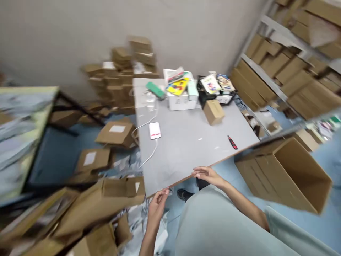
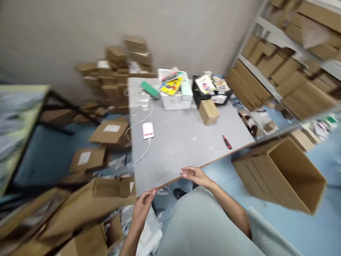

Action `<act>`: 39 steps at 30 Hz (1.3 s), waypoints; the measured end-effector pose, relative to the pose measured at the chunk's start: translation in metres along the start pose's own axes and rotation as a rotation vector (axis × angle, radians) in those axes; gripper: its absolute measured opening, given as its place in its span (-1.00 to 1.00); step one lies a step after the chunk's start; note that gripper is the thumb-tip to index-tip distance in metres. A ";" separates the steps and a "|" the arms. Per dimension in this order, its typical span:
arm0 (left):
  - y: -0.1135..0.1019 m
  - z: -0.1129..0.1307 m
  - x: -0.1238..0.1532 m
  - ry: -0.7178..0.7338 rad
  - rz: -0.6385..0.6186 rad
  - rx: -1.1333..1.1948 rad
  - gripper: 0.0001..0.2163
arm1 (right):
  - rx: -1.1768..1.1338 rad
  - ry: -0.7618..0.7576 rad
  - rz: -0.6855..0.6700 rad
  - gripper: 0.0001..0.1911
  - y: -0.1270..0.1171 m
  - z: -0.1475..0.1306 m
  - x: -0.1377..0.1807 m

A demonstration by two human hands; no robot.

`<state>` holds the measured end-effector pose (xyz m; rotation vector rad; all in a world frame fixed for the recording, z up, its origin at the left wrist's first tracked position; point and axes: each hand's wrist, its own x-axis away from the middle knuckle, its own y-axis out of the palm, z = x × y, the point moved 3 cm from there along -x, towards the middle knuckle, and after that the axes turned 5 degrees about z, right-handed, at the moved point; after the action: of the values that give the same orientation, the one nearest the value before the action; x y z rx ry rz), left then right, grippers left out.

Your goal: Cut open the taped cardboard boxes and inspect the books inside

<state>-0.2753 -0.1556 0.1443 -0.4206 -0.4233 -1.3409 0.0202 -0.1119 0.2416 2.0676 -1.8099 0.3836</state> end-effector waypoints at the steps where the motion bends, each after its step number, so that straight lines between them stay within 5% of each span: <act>1: 0.015 0.015 -0.011 0.018 -0.082 -0.055 -0.31 | -0.031 -0.019 0.090 -0.31 -0.020 0.000 0.016; 7: 0.131 0.082 -0.042 0.161 -0.466 -0.312 -0.35 | -0.147 -0.070 0.580 -0.31 -0.122 0.015 0.132; 12: 0.235 0.093 -0.019 0.194 -0.603 -0.370 -0.35 | -0.183 -0.135 0.851 -0.34 -0.188 0.030 0.219; 18: 0.356 0.056 0.069 0.159 -0.715 -0.411 -0.36 | -0.140 -0.194 0.915 -0.36 -0.265 0.062 0.284; 27: 0.533 -0.017 0.200 0.044 -0.827 -0.431 -0.45 | 0.054 -0.266 1.056 -0.54 -0.401 0.096 0.342; 33: 0.649 -0.028 0.215 0.071 -1.077 -0.640 -0.48 | 0.084 -0.260 1.142 -0.56 -0.479 0.103 0.359; 39: 0.798 -0.054 0.201 0.203 -1.311 -0.717 -0.62 | 0.148 -0.047 1.273 -0.56 -0.553 0.137 0.373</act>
<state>0.5476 -0.2101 0.1644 -0.6096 0.0361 -2.8102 0.6155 -0.4435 0.2294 0.6961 -2.9632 0.7701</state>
